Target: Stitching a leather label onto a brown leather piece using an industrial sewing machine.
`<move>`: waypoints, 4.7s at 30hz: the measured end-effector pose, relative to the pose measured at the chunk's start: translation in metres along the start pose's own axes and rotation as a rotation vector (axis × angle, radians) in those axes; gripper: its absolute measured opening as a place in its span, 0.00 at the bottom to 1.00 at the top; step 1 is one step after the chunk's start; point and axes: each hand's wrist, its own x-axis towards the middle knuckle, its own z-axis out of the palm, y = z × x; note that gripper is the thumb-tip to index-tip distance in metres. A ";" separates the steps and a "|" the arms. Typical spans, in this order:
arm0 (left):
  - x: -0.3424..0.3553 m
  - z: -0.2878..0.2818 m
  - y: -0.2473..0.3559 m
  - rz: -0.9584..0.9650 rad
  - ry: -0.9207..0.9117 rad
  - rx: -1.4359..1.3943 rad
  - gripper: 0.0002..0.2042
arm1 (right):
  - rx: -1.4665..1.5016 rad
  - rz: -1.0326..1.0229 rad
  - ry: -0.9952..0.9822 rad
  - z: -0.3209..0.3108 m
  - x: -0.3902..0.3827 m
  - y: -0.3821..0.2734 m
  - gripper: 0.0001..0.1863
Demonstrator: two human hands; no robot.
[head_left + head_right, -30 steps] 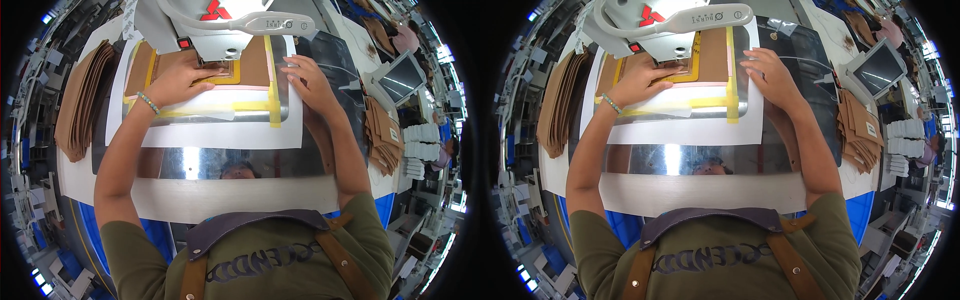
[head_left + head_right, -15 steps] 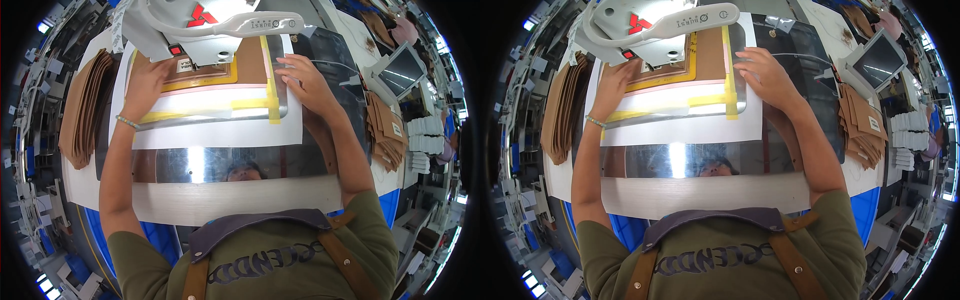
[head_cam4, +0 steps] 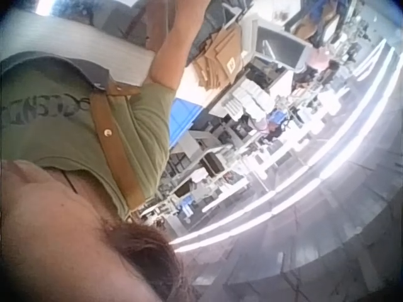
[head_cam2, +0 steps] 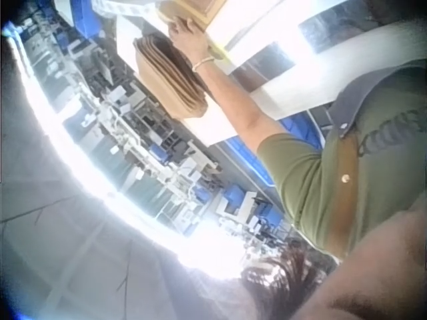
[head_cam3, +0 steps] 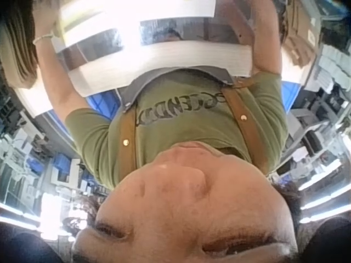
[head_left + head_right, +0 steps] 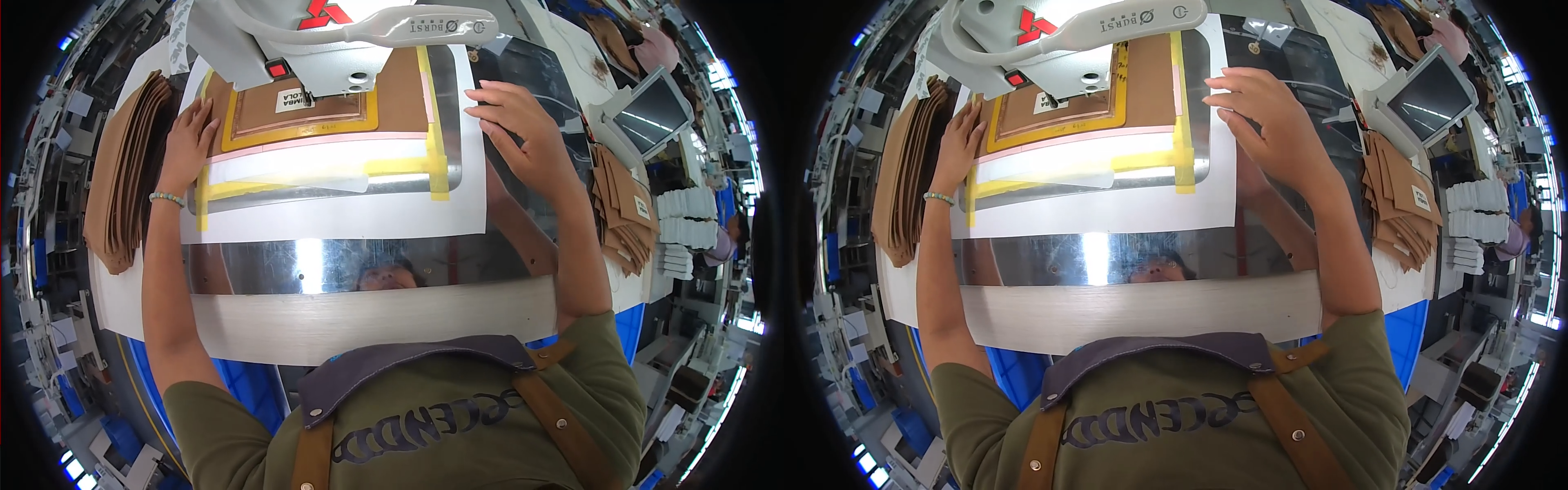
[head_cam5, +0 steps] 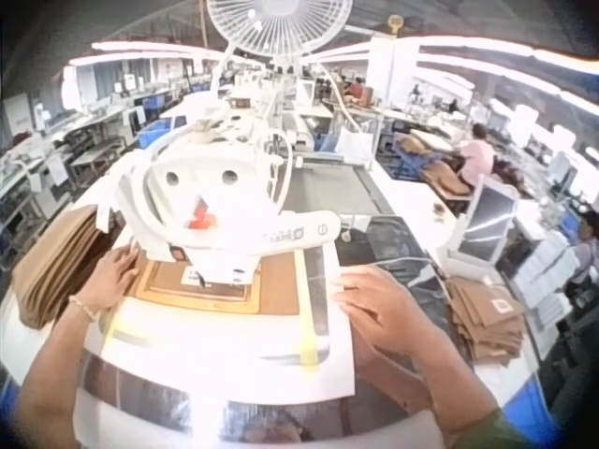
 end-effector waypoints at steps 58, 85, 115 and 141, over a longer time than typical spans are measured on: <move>-0.398 -0.231 -0.031 -0.918 0.562 -0.592 0.28 | 0.173 -0.182 -0.262 0.061 -0.002 -0.057 0.10; -0.608 -0.091 -0.074 -0.953 0.326 0.601 0.23 | 0.132 -0.271 -0.092 0.062 0.004 -0.039 0.10; -0.045 -0.023 0.217 0.196 -0.122 -0.687 0.13 | 0.255 -0.071 -0.059 0.068 0.001 -0.024 0.12; -0.034 -0.015 0.199 0.255 0.118 -0.498 0.13 | 0.200 0.442 -0.172 -0.018 0.102 -0.003 0.12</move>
